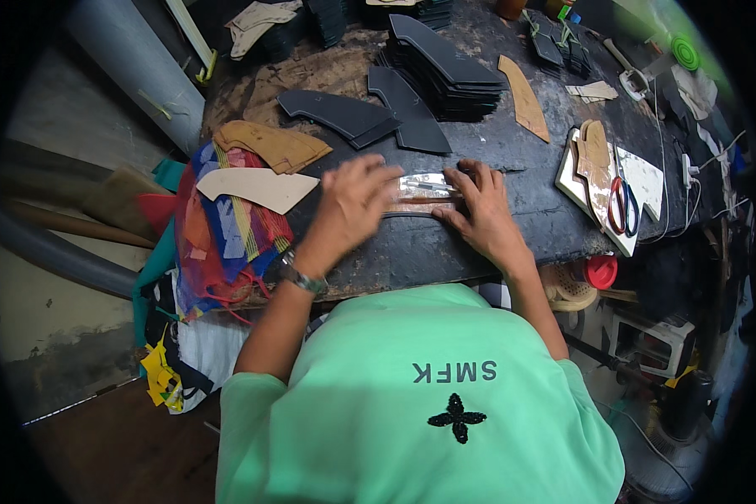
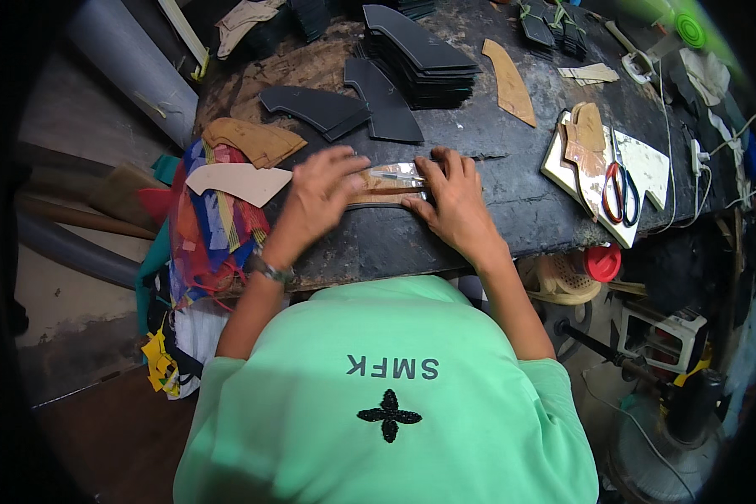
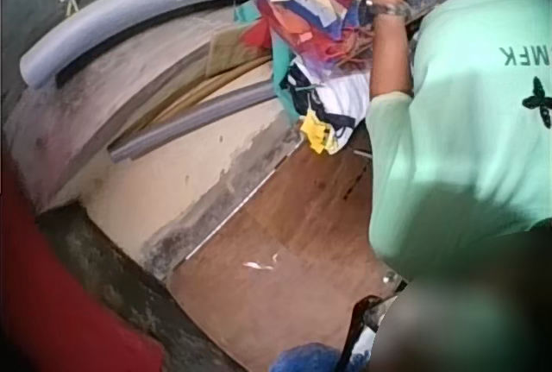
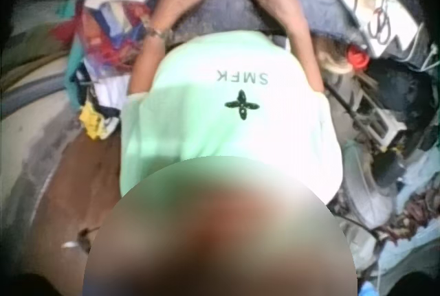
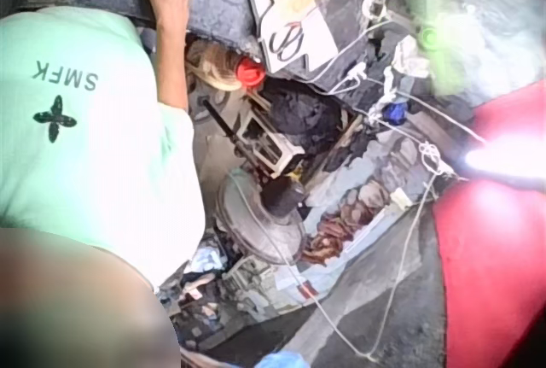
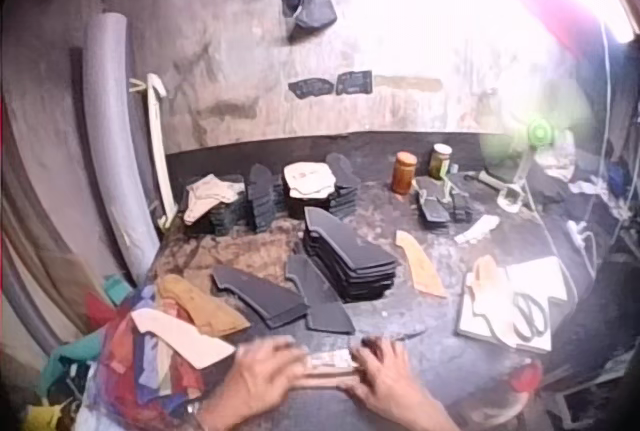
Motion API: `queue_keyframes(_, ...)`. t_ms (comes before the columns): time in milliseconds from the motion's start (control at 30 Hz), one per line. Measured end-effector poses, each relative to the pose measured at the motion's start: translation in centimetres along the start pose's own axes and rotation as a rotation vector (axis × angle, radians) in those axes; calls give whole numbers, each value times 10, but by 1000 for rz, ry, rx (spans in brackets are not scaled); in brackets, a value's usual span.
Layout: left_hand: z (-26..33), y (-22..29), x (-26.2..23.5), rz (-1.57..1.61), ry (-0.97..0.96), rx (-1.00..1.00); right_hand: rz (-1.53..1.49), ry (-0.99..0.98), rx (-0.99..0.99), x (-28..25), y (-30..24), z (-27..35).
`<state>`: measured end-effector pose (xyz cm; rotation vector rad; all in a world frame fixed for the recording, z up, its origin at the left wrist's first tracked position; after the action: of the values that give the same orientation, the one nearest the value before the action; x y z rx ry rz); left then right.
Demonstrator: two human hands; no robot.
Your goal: The person repeatedly places a cardboard template on dark material, marks the outline with a pen, and cuts along the line with scissors. The cut pieces are stacked on the table.
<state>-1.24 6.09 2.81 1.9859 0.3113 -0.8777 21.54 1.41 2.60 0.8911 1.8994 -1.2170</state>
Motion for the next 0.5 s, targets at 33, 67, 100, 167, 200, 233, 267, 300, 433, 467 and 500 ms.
queue_keyframes(33, -14, -13, -13, 98, 12, -42, -33, -13, 45, -2, 0, 1)
queue_keyframes(67, -27, -28, -31, 22, 86, -36, -65, -44, 96, -4, 1, 3)
queue_keyframes(100, -39, -43, -48, -66, 143, -91, -96, -78, 149, -6, 3, 4)
queue_keyframes(167, -59, -69, -74, -331, 152, -212, -168, -70, 172, -12, 7, 7)
queue_keyframes(200, -66, -75, -80, -360, 97, -193, -201, -59, 193, -15, 10, 10)
queue_keyframes(233, -73, -80, -84, -390, 53, -164, -228, -61, 235, -17, 13, 12)
queue_keyframes(267, -79, -81, -84, -425, -9, -133, -333, -4, 265, -20, 17, 15)
queue_keyframes(300, -84, -79, -80, -420, -59, -92, -440, 38, 316, -22, 22, 19)
queue_keyframes(433, -100, -63, -42, -311, -279, -35, -760, 592, 433, -30, 47, 27)
queue_keyframes(467, -100, -60, -28, -361, -285, -47, -731, 671, 449, -33, 55, 30)
queue_keyframes(500, -100, -58, -17, -424, -311, -62, -702, 747, 468, -37, 64, 32)
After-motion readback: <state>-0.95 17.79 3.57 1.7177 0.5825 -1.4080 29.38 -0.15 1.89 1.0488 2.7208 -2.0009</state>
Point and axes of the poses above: each hand's wrist, its own z-axis away from the middle knuckle, its own x-axis out of the palm, y = z × x, the point moved 2 cm from there along -z, towards the middle knuckle, and after that the axes turned 2 degrees about z, right-handed, at the moved point
